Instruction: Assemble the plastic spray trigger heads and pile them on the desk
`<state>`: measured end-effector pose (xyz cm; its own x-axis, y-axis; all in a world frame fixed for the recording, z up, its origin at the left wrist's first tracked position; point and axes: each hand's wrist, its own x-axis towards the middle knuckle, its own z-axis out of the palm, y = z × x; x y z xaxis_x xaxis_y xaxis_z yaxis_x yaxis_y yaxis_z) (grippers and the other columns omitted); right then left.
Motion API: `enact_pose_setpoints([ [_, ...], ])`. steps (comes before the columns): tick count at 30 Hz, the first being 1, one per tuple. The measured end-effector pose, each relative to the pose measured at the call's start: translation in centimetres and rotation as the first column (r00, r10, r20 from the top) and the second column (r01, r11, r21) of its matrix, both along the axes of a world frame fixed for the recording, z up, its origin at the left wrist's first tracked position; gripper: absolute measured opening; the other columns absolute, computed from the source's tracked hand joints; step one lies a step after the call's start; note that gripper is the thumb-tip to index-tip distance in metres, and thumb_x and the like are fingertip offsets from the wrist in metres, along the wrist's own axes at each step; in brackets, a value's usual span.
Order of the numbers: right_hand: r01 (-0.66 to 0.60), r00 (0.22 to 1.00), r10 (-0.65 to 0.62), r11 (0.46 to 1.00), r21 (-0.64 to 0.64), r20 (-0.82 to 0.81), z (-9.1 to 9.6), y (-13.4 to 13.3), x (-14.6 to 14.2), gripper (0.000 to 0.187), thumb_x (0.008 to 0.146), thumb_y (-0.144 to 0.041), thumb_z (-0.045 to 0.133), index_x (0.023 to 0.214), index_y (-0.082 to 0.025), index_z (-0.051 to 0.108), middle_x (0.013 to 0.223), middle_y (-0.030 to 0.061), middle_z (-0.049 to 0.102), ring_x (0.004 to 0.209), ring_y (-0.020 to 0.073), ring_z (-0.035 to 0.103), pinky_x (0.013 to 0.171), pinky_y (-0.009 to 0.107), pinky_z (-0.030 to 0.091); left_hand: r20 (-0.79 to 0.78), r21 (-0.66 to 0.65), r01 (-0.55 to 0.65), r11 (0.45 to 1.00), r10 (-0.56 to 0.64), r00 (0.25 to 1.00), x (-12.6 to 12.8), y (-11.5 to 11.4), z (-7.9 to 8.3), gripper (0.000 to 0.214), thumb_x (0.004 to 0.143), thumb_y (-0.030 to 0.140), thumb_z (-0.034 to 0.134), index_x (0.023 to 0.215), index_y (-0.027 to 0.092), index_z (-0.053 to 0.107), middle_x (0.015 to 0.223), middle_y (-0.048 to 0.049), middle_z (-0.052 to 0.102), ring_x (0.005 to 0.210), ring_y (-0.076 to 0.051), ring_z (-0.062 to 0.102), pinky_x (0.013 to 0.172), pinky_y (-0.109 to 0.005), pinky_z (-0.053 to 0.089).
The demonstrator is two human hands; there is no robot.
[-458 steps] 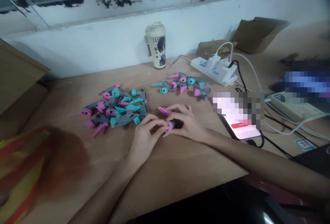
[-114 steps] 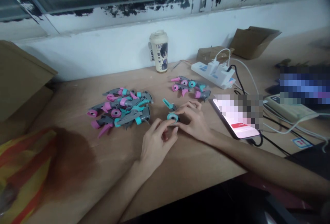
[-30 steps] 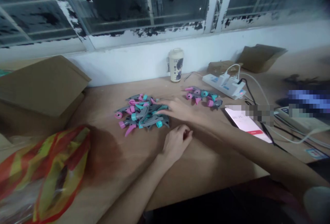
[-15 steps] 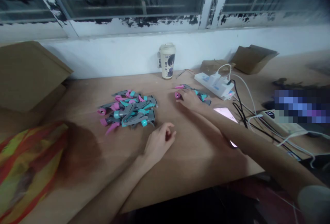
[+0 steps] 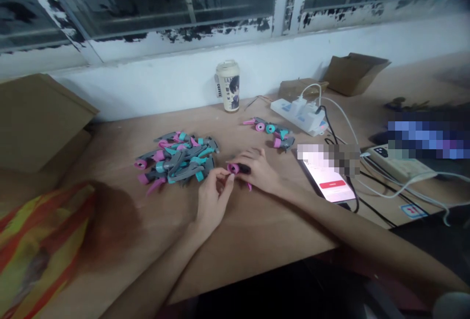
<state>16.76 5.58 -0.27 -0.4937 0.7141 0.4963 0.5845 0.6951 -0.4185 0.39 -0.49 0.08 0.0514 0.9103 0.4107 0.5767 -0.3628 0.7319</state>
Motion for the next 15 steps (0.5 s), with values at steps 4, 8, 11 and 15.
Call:
enact_pose_setpoints([
  [4,-0.040,0.984,0.036,0.999,-0.021,-0.177,-0.6,-2.1,0.3,0.022,0.078,-0.032,0.065,0.100,-0.026,0.064,0.097,-0.0002,0.067,0.097,0.0163,0.057,0.093,0.036,0.027,0.015,0.078,-0.046,0.996,0.045,0.999,0.0,-0.1,0.3,0.017,0.082,0.028,0.057,0.095,0.019,0.052,0.088,-0.0034,0.055,0.077,-0.013,0.058,0.058,-0.022,0.049],
  [8,-0.058,0.968,0.040,0.996,-0.066,-0.247,-0.4,-2.8,0.4,0.020,0.075,-0.027,0.067,0.095,-0.024,0.065,0.091,-0.0007,0.067,0.090,0.0149,0.059,0.088,0.034,0.030,0.129,-0.088,0.064,0.994,-0.052,0.990,0.4,-0.3,-0.2,0.024,0.081,0.027,0.057,0.103,0.020,0.049,0.098,-0.0062,0.057,0.090,-0.017,0.059,0.062,-0.026,0.053],
  [11,-0.064,0.972,0.047,0.995,-0.070,-0.229,-0.5,-2.8,0.6,0.022,0.072,-0.030,0.070,0.093,-0.025,0.067,0.088,-0.0006,0.068,0.089,0.0165,0.057,0.085,0.036,0.029,0.308,-0.275,0.213,0.937,-0.124,0.943,0.4,0.1,-0.6,0.028,0.080,0.031,0.058,0.104,0.020,0.048,0.095,-0.0045,0.057,0.084,-0.016,0.061,0.056,-0.024,0.053],
  [15,-0.068,0.976,0.050,0.995,-0.079,-0.212,-0.9,-2.7,0.9,0.027,0.067,-0.036,0.075,0.092,-0.026,0.068,0.088,-0.0004,0.069,0.090,0.0176,0.056,0.087,0.038,0.025,0.450,-0.438,0.391,0.810,-0.179,0.875,0.0,0.7,-0.1,0.027,0.076,0.030,0.061,0.097,0.018,0.051,0.091,-0.0027,0.056,0.077,-0.014,0.059,0.053,-0.022,0.053],
])
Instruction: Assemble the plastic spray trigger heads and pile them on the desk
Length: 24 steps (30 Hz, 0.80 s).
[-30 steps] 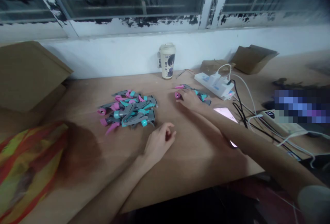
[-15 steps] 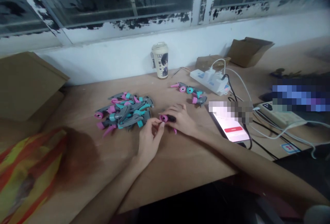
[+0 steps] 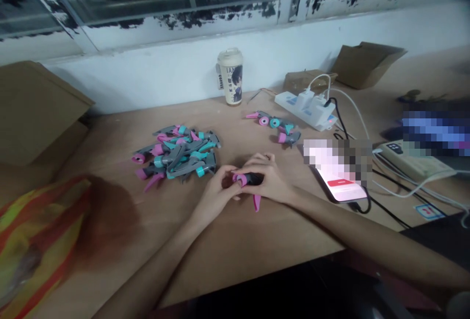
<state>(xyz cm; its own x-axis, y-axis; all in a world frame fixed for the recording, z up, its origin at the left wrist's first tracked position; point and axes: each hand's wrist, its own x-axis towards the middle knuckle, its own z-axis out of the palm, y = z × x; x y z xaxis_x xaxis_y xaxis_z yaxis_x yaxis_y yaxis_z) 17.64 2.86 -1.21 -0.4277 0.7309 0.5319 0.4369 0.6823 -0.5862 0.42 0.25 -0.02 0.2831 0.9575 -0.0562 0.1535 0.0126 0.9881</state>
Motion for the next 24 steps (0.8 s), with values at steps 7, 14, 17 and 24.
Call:
enact_pose_setpoints([
  [7,-0.034,0.999,0.034,0.999,0.019,-0.020,-0.2,-0.1,0.2,0.034,0.064,-0.043,0.076,0.093,-0.028,0.069,0.084,-0.0019,0.069,0.085,0.0158,0.057,0.093,0.040,0.024,0.078,-0.164,0.080,0.983,-0.068,0.995,-0.2,0.3,1.1,0.034,0.070,0.027,0.067,0.098,0.015,0.052,0.086,-0.0006,0.055,0.068,-0.010,0.056,0.056,-0.022,0.053],
  [14,-0.053,0.998,0.052,0.996,0.077,0.017,0.2,-0.6,0.1,0.030,0.066,-0.045,0.074,0.091,-0.029,0.070,0.080,-0.0015,0.070,0.090,0.0177,0.058,0.097,0.043,0.021,0.055,-0.174,0.094,0.980,-0.086,0.995,-0.3,0.5,1.0,0.032,0.069,0.023,0.067,0.096,0.016,0.052,0.086,0.0003,0.054,0.065,-0.009,0.056,0.050,-0.021,0.052],
  [17,-0.045,0.999,0.042,0.994,0.098,0.035,0.2,-0.5,0.1,0.028,0.069,-0.042,0.072,0.093,-0.029,0.070,0.081,-0.0011,0.070,0.090,0.0176,0.058,0.096,0.043,0.022,0.040,-0.122,0.050,0.991,-0.046,0.998,-0.1,0.2,0.6,0.029,0.071,0.026,0.065,0.095,0.017,0.052,0.085,0.0003,0.055,0.064,-0.010,0.056,0.047,-0.020,0.052],
  [24,-0.004,0.996,-0.010,0.987,0.160,0.085,-0.5,0.0,-0.1,0.018,0.071,-0.038,0.069,0.085,-0.026,0.068,0.080,-0.0018,0.069,0.089,0.0171,0.058,0.099,0.042,0.021,-0.156,0.072,-0.017,0.997,0.028,0.987,0.3,-0.5,0.0,0.026,0.077,0.025,0.057,0.101,0.017,0.054,0.084,-0.0018,0.060,0.072,-0.013,0.060,0.050,-0.020,0.054],
])
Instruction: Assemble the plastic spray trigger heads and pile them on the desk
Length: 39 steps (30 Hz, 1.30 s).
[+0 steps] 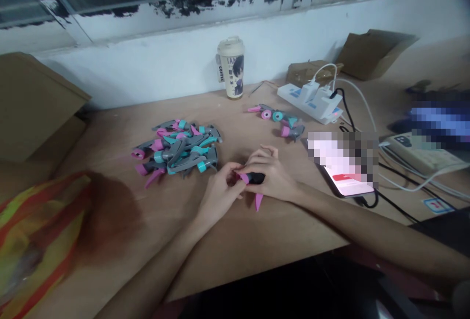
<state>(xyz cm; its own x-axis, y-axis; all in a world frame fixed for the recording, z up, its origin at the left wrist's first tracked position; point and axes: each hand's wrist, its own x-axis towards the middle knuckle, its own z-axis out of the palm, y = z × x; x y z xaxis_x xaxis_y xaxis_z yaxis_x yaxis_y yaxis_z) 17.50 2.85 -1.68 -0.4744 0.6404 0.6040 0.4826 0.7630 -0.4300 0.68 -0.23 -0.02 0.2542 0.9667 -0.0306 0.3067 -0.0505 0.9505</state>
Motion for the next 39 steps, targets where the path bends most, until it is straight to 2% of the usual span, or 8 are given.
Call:
enact_pose_setpoints([
  [3,0.018,1.000,-0.018,1.000,0.026,-0.010,0.0,-0.1,-0.1,0.017,0.070,-0.033,0.070,0.085,-0.026,0.068,0.080,-0.0025,0.069,0.088,0.0167,0.059,0.099,0.042,0.021,-0.030,0.051,-0.017,0.999,0.018,0.999,0.1,-0.2,0.0,0.026,0.078,0.024,0.055,0.103,0.019,0.052,0.087,-0.0025,0.062,0.075,-0.015,0.062,0.049,-0.020,0.053],
  [6,0.072,0.997,-0.070,0.996,0.058,-0.037,0.2,-0.3,-0.1,0.014,0.070,-0.028,0.069,0.084,-0.025,0.067,0.080,-0.0032,0.069,0.085,0.0157,0.059,0.100,0.042,0.020,-0.112,0.220,-0.144,0.965,0.172,0.979,0.3,-0.5,0.2,0.026,0.075,0.023,0.059,0.099,0.020,0.051,0.087,-0.0022,0.063,0.078,-0.015,0.063,0.056,-0.022,0.052],
  [9,0.126,0.991,-0.122,0.988,0.088,-0.052,0.4,-0.5,-0.2,0.012,0.074,-0.027,0.066,0.085,-0.025,0.068,0.079,-0.0031,0.068,0.083,0.0150,0.059,0.101,0.042,0.020,-0.274,0.417,-0.216,0.883,0.349,0.896,0.5,-0.9,0.5,0.016,0.073,0.022,0.063,0.085,0.019,0.054,0.082,-0.0003,0.061,0.073,-0.013,0.061,0.063,-0.024,0.049],
  [12,0.141,0.990,-0.136,0.983,0.117,-0.045,0.4,-0.6,-0.3,0.013,0.075,-0.026,0.065,0.088,-0.025,0.067,0.078,-0.0029,0.068,0.083,0.0151,0.059,0.101,0.043,0.020,-0.414,0.506,-0.156,0.848,0.397,0.819,0.7,-1.2,0.9,0.003,0.075,0.022,0.061,0.075,0.019,0.060,0.079,0.0013,0.061,0.068,-0.011,0.058,0.061,-0.022,0.045],
  [20,0.145,0.989,-0.143,0.983,0.112,-0.027,0.3,-0.5,-0.4,0.015,0.074,-0.025,0.067,0.089,-0.024,0.067,0.081,-0.0029,0.068,0.085,0.0150,0.058,0.101,0.042,0.019,-0.502,0.618,-0.090,0.781,0.480,0.720,0.8,-1.4,1.1,0.009,0.076,0.020,0.060,0.068,0.019,0.063,0.072,0.0028,0.060,0.064,-0.010,0.056,0.056,-0.021,0.039],
  [29,0.225,0.971,-0.221,0.974,0.032,-0.091,0.3,0.0,0.2,0.019,0.076,-0.040,0.067,0.087,-0.025,0.068,0.080,-0.0012,0.068,0.082,0.0164,0.060,0.100,0.043,0.024,-0.402,0.655,-0.147,0.742,0.506,0.763,-0.3,-0.9,1.5,0.008,0.079,0.020,0.053,0.074,0.019,0.060,0.077,-0.0003,0.056,0.064,-0.011,0.053,0.060,-0.023,0.044],
  [34,0.157,0.966,-0.172,0.983,-0.091,-0.195,0.3,0.3,0.3,0.033,0.066,-0.047,0.073,0.090,-0.026,0.068,0.080,-0.0017,0.069,0.080,0.0166,0.063,0.093,0.040,0.033,-0.100,0.395,-0.239,0.887,0.300,0.949,-0.6,-0.3,1.8,0.013,0.082,0.028,0.053,0.076,0.019,0.060,0.073,0.0001,0.053,0.060,-0.010,0.052,0.050,-0.019,0.044],
  [39,0.071,0.960,-0.096,0.992,-0.103,-0.262,0.4,0.0,0.2,0.033,0.066,-0.043,0.074,0.095,-0.029,0.067,0.090,-0.0011,0.071,0.084,0.0170,0.065,0.094,0.041,0.035,0.006,0.128,-0.196,0.972,0.197,0.980,-0.4,-0.2,2.0,0.012,0.078,0.028,0.056,0.074,0.017,0.060,0.063,0.0019,0.052,0.049,-0.008,0.048,0.042,-0.018,0.040],
])
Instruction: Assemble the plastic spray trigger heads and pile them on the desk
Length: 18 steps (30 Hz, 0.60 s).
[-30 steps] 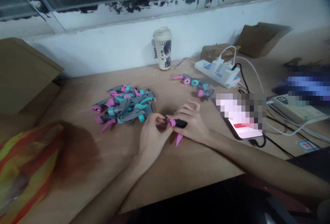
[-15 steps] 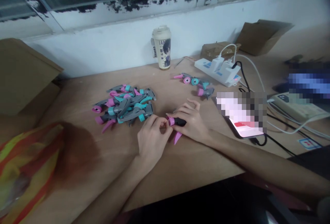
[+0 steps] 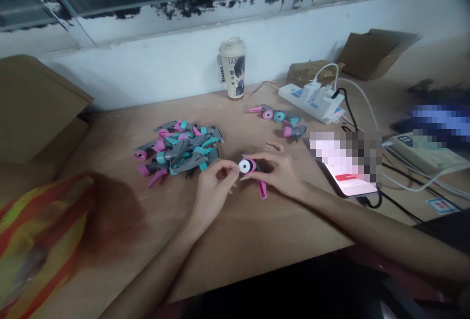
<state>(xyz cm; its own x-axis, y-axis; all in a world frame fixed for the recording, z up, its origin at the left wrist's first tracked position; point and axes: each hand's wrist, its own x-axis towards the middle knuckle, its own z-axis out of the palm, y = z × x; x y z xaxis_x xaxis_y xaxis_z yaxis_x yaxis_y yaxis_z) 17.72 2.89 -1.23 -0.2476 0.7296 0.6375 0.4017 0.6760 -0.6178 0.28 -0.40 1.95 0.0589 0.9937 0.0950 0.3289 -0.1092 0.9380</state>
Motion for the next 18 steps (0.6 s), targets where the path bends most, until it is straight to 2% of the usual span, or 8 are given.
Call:
enact_pose_setpoints([
  [3,-0.032,0.999,0.032,0.999,0.011,-0.011,0.07,-0.07,0.00,0.033,0.066,-0.041,0.075,0.096,-0.028,0.067,0.093,-0.0006,0.072,0.086,0.0167,0.065,0.096,0.041,0.034,-0.049,0.016,0.037,0.999,-0.037,0.998,0.00,0.00,0.01,0.013,0.078,0.028,0.055,0.073,0.017,0.060,0.060,0.0019,0.053,0.049,-0.009,0.048,0.043,-0.019,0.040],
  [7,-0.028,1.000,0.028,1.000,0.014,-0.002,0.03,-0.03,-0.02,0.032,0.067,-0.040,0.075,0.095,-0.029,0.067,0.093,-0.0012,0.072,0.086,0.0160,0.065,0.097,0.041,0.034,-0.222,0.214,0.015,0.977,0.033,0.975,0.01,-0.09,-0.25,0.011,0.078,0.028,0.059,0.073,0.018,0.059,0.067,0.0010,0.054,0.059,-0.010,0.051,0.053,-0.021,0.042],
  [10,-0.021,1.000,0.021,1.000,0.009,0.000,0.00,-0.02,-0.04,0.030,0.068,-0.041,0.074,0.095,-0.029,0.067,0.093,-0.0012,0.072,0.086,0.0161,0.065,0.097,0.041,0.034,-0.266,0.325,-0.002,0.946,0.094,0.959,0.11,-0.22,-0.40,0.009,0.078,0.026,0.061,0.079,0.019,0.057,0.073,0.0009,0.054,0.063,-0.010,0.051,0.056,-0.021,0.042],
  [18,-0.030,0.999,0.029,0.999,0.039,0.025,0.22,-0.23,-0.12,0.027,0.071,-0.040,0.071,0.096,-0.030,0.068,0.091,-0.0012,0.072,0.086,0.0162,0.065,0.098,0.042,0.032,-0.263,0.384,0.008,0.923,0.102,0.959,0.34,-0.34,-0.21,0.007,0.078,0.022,0.062,0.080,0.019,0.056,0.079,0.0004,0.051,0.065,-0.009,0.053,0.052,-0.018,0.044],
])
